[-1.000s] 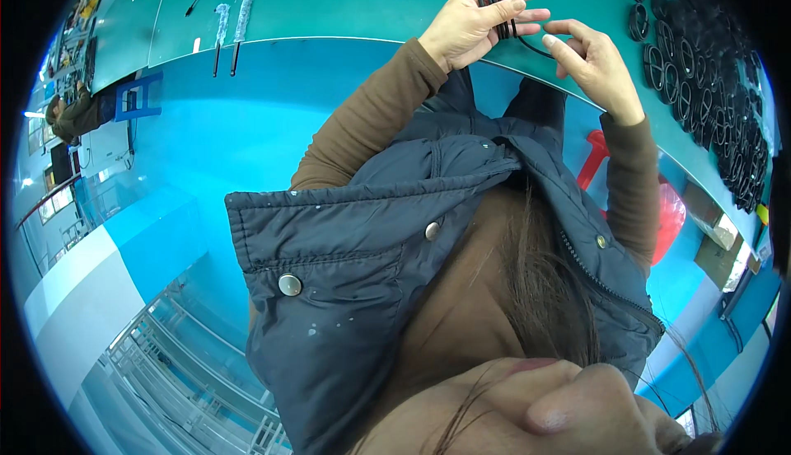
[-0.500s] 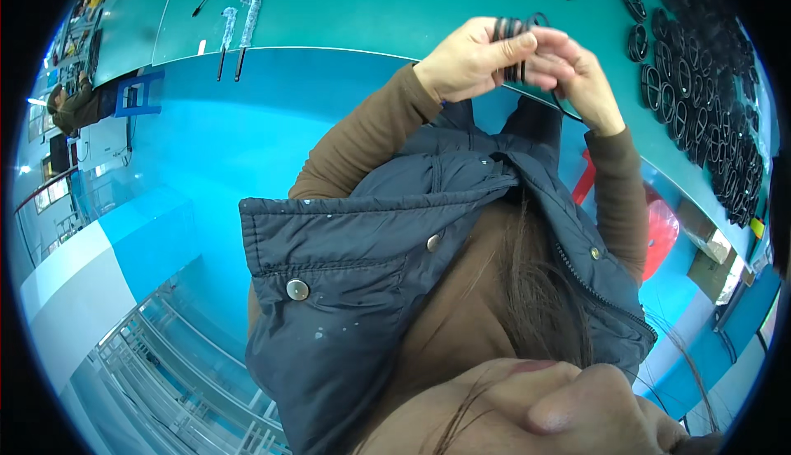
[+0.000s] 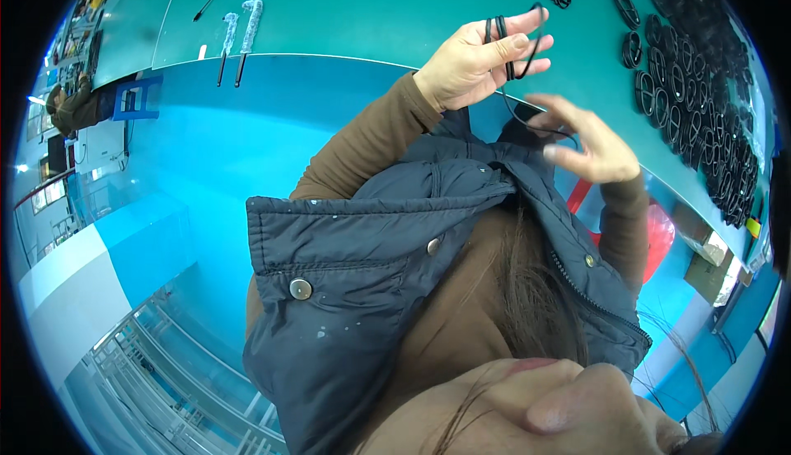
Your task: The person coils individual cables by hand, secures each coiled cable with a rubber band, and places the bundled cables into a pile on the table.
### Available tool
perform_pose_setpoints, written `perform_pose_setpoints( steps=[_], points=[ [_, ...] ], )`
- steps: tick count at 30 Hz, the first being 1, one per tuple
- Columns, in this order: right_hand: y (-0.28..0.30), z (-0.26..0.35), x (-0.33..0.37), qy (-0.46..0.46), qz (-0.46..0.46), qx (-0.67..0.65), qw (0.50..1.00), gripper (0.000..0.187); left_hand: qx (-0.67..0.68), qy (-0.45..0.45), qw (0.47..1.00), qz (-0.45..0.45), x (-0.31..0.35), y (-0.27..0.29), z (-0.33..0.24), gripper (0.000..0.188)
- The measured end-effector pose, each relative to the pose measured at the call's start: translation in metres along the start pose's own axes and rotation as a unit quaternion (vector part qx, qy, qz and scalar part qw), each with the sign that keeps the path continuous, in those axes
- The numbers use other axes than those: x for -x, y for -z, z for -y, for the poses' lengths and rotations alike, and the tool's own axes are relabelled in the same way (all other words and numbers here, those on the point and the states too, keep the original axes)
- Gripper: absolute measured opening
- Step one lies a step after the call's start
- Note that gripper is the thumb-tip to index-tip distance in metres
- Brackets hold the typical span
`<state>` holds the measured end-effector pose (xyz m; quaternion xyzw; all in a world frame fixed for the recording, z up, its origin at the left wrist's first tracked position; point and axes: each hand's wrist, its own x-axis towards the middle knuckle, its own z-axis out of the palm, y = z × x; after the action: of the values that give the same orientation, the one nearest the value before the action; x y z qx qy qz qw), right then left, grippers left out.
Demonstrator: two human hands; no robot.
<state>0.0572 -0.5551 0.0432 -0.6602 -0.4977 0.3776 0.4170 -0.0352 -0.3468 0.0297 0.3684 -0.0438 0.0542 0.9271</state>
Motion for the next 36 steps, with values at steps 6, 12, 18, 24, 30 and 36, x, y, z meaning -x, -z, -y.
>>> perform_pose_setpoints(
  steps=[6,12,18,24,30,36],
  points=[
    [-0.003,-0.007,-0.029,-0.108,-0.121,-0.203,0.966,0.033,-0.038,0.004,0.999,0.037,0.002,-0.011,-0.007,0.041],
    [-0.001,-0.006,-0.031,-0.194,-0.151,-0.172,0.954,0.033,0.010,-0.005,0.998,0.058,0.001,0.003,-0.006,0.044],
    [-0.004,0.048,0.013,0.008,-0.296,0.400,0.867,0.031,0.004,0.017,1.000,0.026,0.008,0.000,-0.020,0.045],
    [0.008,0.056,-0.051,0.234,-0.246,0.100,0.935,0.025,0.001,0.069,0.988,0.138,0.022,-0.019,-0.047,0.045],
    [-0.043,0.024,-0.043,0.071,-0.171,0.118,0.976,0.021,0.043,-0.054,0.997,0.030,0.027,-0.011,-0.070,0.046],
    [-0.058,0.044,-0.031,0.107,-0.238,0.385,0.886,0.011,0.064,-0.113,0.991,-0.043,0.019,0.000,-0.073,0.041]
  ],
)
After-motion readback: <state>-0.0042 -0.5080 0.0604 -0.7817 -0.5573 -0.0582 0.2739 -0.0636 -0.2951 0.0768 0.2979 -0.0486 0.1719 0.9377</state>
